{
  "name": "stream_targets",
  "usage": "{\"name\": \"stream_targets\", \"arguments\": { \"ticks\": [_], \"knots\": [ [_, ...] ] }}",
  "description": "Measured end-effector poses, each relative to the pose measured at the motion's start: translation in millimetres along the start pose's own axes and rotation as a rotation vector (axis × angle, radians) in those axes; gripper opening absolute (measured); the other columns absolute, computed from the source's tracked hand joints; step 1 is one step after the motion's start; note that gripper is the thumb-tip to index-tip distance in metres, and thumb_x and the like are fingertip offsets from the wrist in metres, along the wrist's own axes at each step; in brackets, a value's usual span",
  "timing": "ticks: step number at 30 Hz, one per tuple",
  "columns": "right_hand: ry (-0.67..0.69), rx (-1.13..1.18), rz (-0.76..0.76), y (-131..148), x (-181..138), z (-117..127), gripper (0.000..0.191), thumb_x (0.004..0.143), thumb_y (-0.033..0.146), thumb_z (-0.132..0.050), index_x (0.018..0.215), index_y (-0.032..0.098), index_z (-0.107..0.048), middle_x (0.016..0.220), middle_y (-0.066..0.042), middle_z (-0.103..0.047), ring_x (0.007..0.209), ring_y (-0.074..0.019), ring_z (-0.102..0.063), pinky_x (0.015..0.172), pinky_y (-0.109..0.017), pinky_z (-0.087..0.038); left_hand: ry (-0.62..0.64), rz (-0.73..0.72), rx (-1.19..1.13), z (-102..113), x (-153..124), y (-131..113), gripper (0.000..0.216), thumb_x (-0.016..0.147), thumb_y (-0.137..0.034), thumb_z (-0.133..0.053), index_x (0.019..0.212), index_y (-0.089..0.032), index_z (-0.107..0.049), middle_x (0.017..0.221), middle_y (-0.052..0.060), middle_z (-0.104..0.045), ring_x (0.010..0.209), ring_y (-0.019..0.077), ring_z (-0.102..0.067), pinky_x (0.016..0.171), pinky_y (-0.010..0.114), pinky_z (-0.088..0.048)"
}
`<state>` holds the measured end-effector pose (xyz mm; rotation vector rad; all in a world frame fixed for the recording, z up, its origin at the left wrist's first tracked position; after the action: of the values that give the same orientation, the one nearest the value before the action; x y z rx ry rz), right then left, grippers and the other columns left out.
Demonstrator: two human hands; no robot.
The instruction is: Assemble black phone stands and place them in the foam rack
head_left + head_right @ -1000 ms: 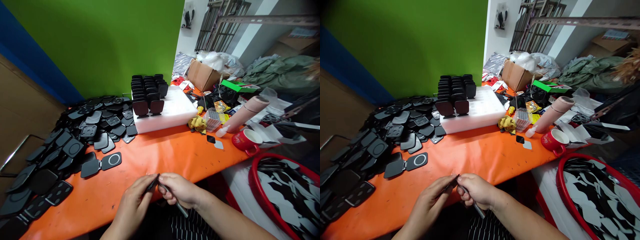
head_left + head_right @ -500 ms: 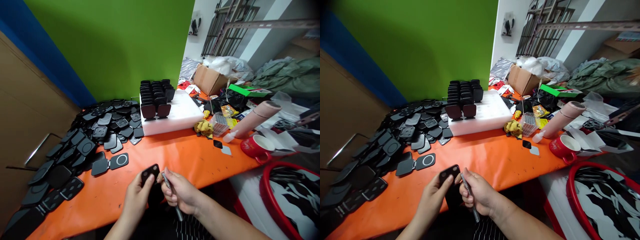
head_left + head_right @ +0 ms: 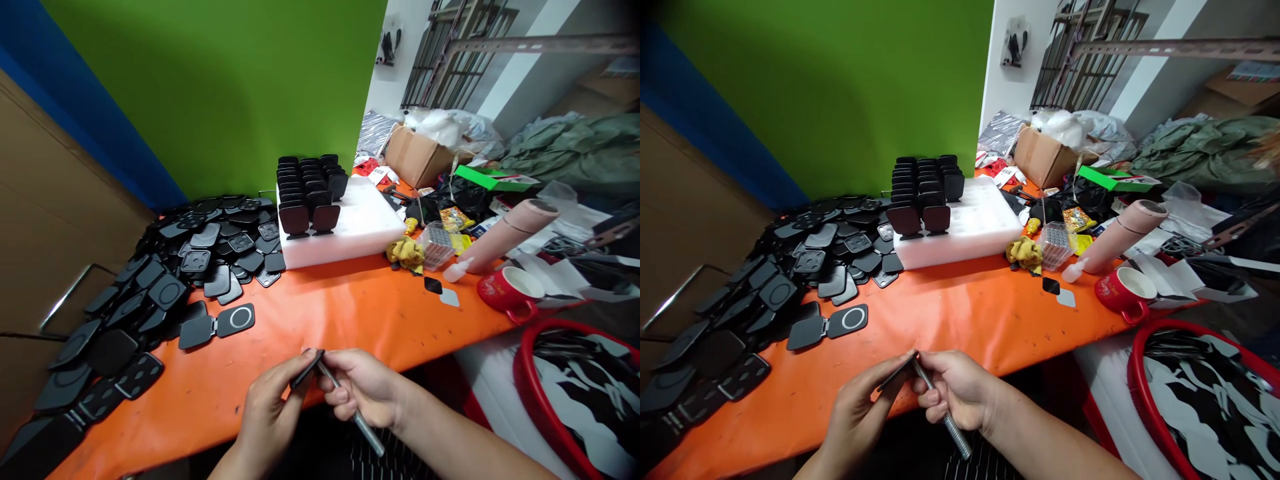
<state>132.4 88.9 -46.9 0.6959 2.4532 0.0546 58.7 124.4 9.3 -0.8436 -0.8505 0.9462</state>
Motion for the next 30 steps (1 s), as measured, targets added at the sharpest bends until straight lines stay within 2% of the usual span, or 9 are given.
{"name": "stream_targets", "arguments": {
  "ticks": [4, 9, 11, 14, 17, 21, 25, 27, 30],
  "knots": [
    [-0.037, 0.101, -0.060, -11, 4, 4, 0.021, 0.081, 0.038, -0.049, 0.076, 0.017, -0.051, 0.050, 0.006, -0.043, 0.035, -0.0032, -0.032, 0.033, -0.013, -0.015, 0.048, -0.089, -0.034, -4, -3, -10, 0.039, 0.081, -0.009, -0.052, 0.113, -0.033, -0.055, 0.106, 0.000, -0.065, 0.095, 0.0169, -0.062, 0.081, 0.028, -0.050],
    [-0.138, 0.207, 0.058, -9, 6, 8, 0.024, 0.081, 0.034, -0.050, 0.065, 0.015, -0.047, 0.043, 0.008, -0.036, 0.032, -0.0018, -0.027, 0.033, -0.014, -0.015, 0.044, -0.045, -0.095, -2, -3, -9, 0.031, 0.083, -0.013, -0.050, 0.110, -0.028, -0.057, 0.108, 0.003, -0.064, 0.096, 0.0186, -0.061, 0.083, 0.031, -0.049],
    [-0.105, 0.181, 0.086, -4, 6, 4, 0.026, 0.083, 0.034, -0.048, 0.067, 0.014, -0.048, 0.045, 0.008, -0.036, 0.033, -0.0010, -0.027, 0.034, -0.014, -0.016, 0.015, 0.045, -0.076, -2, 5, 5, 0.025, 0.085, -0.020, -0.048, 0.107, -0.023, -0.058, 0.102, 0.005, -0.066, 0.092, 0.0188, -0.062, 0.080, 0.030, -0.050],
    [-0.080, 0.043, 0.180, 10, 6, 4, 0.028, 0.085, 0.043, -0.045, 0.082, 0.016, -0.052, 0.050, 0.008, -0.038, 0.035, -0.0007, -0.025, 0.036, -0.014, -0.015, -0.034, 0.252, 0.025, 1, 28, 43, 0.027, 0.086, -0.031, -0.043, 0.106, -0.016, -0.055, 0.096, 0.007, -0.066, 0.087, 0.0188, -0.063, 0.075, 0.030, -0.051],
    [-0.136, -0.095, 0.283, 22, 1, 11, 0.034, 0.084, 0.052, -0.042, 0.088, 0.020, -0.052, 0.051, 0.009, -0.036, 0.035, -0.0012, -0.022, 0.037, -0.015, -0.013, 0.020, 0.310, 0.111, 7, 55, 73, 0.037, 0.083, -0.035, -0.045, 0.112, -0.013, -0.050, 0.096, 0.007, -0.066, 0.084, 0.0184, -0.063, 0.072, 0.028, -0.051],
    [-0.179, -0.147, 0.356, 28, -10, 29, 0.038, 0.083, 0.053, -0.043, 0.086, 0.017, -0.053, 0.053, 0.008, -0.036, 0.036, -0.0014, -0.021, 0.037, -0.017, -0.012, -0.031, 0.390, 0.355, 58, 61, 99, 0.049, 0.082, -0.041, -0.044, 0.126, -0.019, -0.039, 0.118, 0.010, -0.054, 0.101, 0.0226, -0.056, 0.083, 0.034, -0.045],
    [-0.215, -0.125, 0.398, 29, -18, 52, 0.036, 0.084, 0.050, -0.043, 0.086, 0.016, -0.055, 0.054, 0.007, -0.035, 0.037, -0.0014, -0.020, 0.038, -0.018, -0.012, -0.073, 0.529, 0.656, 115, 46, 116, 0.050, 0.081, -0.052, -0.036, 0.117, -0.020, -0.048, 0.121, 0.015, -0.047, 0.104, 0.0380, -0.049, 0.082, 0.051, -0.038],
    [-0.215, -0.137, 0.394, 27, -18, 56, 0.034, 0.084, 0.048, -0.045, 0.087, 0.015, -0.055, 0.056, 0.006, -0.037, 0.038, -0.0015, -0.023, 0.039, -0.018, -0.015, -0.048, 0.567, 0.747, 125, 43, 120, 0.056, 0.079, -0.057, -0.035, 0.117, -0.018, -0.048, 0.120, 0.018, -0.046, 0.099, 0.0418, -0.051, 0.076, 0.053, -0.039],
    [-0.224, -0.225, 0.427, 31, -17, 53, 0.030, 0.081, 0.043, -0.053, 0.089, 0.015, -0.055, 0.062, 0.005, -0.043, 0.043, -0.0017, -0.032, 0.043, -0.017, -0.023, 0.008, 0.563, 0.825, 120, 42, 117, 0.058, 0.076, -0.060, -0.037, 0.115, -0.019, -0.048, 0.114, 0.017, -0.047, 0.089, 0.0383, -0.056, 0.070, 0.048, -0.042]
  ]
}}
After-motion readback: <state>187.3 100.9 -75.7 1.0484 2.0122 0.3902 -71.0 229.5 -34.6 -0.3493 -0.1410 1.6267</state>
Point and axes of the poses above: each hand's wrist, its own x-axis towards the middle knuckle, its own z-axis out of the back of the hand, y = z × x, the point moved 10 cm from there along x, towards the middle knuckle
